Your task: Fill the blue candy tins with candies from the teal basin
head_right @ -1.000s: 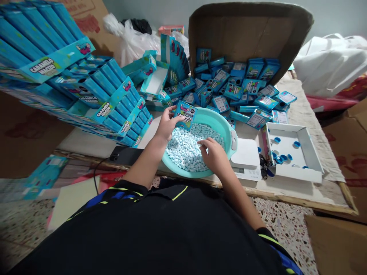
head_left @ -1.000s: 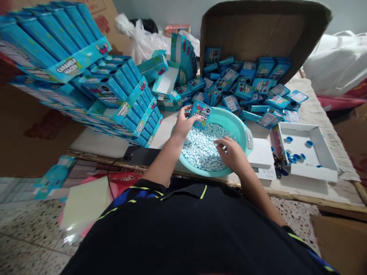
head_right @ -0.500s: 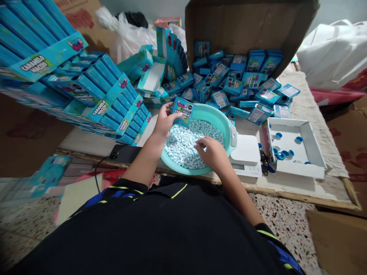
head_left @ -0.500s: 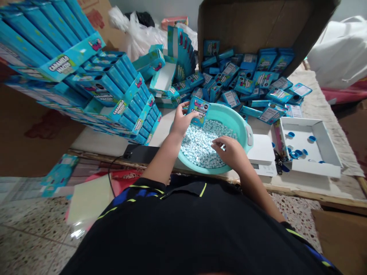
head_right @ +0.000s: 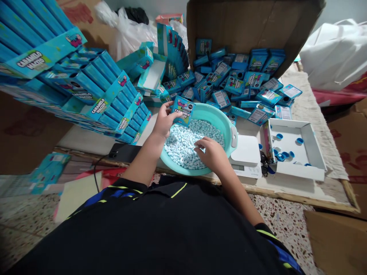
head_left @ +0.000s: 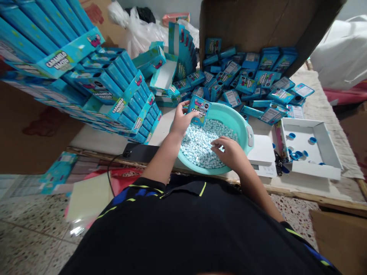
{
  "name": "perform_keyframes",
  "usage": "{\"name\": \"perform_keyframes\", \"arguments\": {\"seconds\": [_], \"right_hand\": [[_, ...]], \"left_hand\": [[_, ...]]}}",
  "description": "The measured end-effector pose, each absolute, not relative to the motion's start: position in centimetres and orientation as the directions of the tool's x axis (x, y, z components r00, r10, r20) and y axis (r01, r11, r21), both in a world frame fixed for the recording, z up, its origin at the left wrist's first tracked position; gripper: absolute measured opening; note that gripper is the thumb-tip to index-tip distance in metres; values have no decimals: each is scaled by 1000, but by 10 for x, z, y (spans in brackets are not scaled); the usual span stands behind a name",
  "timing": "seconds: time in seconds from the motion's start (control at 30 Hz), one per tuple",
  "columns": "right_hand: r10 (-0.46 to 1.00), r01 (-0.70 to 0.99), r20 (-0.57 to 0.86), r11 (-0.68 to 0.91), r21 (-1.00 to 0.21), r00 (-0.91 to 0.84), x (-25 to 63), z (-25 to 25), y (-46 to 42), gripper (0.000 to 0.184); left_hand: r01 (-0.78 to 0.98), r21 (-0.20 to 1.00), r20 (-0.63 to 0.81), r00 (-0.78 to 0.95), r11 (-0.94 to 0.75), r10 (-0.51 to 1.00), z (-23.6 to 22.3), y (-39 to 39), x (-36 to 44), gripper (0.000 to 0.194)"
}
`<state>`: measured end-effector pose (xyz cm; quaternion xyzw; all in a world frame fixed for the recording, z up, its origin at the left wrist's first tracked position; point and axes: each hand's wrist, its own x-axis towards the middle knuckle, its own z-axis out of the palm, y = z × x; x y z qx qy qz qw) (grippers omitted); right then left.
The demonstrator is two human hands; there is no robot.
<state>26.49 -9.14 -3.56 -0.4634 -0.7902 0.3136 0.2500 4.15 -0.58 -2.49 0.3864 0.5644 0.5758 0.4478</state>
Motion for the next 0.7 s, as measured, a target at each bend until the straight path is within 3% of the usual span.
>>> {"name": "perform_keyframes", "arguments": {"seconds": [0.7], "right_hand": [[873,604,44,372,-705,-486,263,-31,-91,27]], "left_hand": [[-61,998,-17,-295,0,955,-31,-3,41,56]]}}
